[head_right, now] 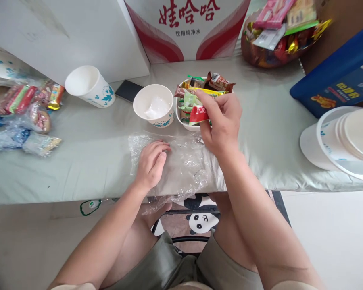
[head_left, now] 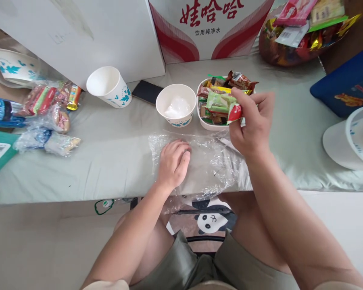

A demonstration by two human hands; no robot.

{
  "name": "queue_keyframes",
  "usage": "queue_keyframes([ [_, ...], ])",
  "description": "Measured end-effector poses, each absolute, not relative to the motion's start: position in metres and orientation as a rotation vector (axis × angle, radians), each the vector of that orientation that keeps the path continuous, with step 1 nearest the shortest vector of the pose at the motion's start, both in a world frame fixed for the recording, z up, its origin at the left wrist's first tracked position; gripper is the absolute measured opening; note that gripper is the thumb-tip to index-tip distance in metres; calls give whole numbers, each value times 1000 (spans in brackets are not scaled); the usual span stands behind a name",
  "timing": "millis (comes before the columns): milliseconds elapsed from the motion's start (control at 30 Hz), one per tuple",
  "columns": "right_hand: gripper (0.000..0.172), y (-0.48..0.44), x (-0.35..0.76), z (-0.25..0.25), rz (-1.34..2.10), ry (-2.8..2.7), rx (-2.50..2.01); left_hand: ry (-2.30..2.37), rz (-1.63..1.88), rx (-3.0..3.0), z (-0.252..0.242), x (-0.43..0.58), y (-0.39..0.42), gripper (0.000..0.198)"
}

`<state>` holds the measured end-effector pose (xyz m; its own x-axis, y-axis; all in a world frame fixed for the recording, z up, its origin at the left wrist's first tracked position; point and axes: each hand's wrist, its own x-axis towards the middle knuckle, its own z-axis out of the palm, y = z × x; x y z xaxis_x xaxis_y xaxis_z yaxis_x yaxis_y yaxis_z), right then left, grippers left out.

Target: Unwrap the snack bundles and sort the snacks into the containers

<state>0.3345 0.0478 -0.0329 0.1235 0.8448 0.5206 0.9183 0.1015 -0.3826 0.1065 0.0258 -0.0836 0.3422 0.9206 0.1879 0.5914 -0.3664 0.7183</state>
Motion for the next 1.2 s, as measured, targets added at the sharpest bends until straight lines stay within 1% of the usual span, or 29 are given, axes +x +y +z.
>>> queue_keyframes([
  [67,47,45,335,-37,-86,-1796,-1736,1318,800,2070,-83,107,26,44],
  [167,35,43,338,-43,-29,-1830,-1754,1318,790,2072,-83,107,25,44],
  [267,26,41,341,-45,-90,-1753,-1725,1318,776,2074,-82,107,24,43],
  [367,29,40,343,-44,-130,-1773,-1674,1313,781,2079,-82,107,24,43],
  [500,36,42,345,-48,-63,-1954,-1768,1316,792,2092,-82,107,25,44],
  [733,28,53,349,-65,-207,-1642,-1814,1374,713,2118,-79,107,23,46],
  [867,33,55,352,-70,-146,-1649,-1836,1370,729,2125,-80,108,23,46],
  [1100,43,47,360,-73,-161,-1809,-1631,1355,760,2129,-83,108,23,46],
  [1133,40,46,361,-73,-157,-1819,-1613,1358,756,2133,-83,108,23,46],
  [1200,26,46,363,-74,-135,-1844,-1597,1365,748,2140,-83,108,23,47],
])
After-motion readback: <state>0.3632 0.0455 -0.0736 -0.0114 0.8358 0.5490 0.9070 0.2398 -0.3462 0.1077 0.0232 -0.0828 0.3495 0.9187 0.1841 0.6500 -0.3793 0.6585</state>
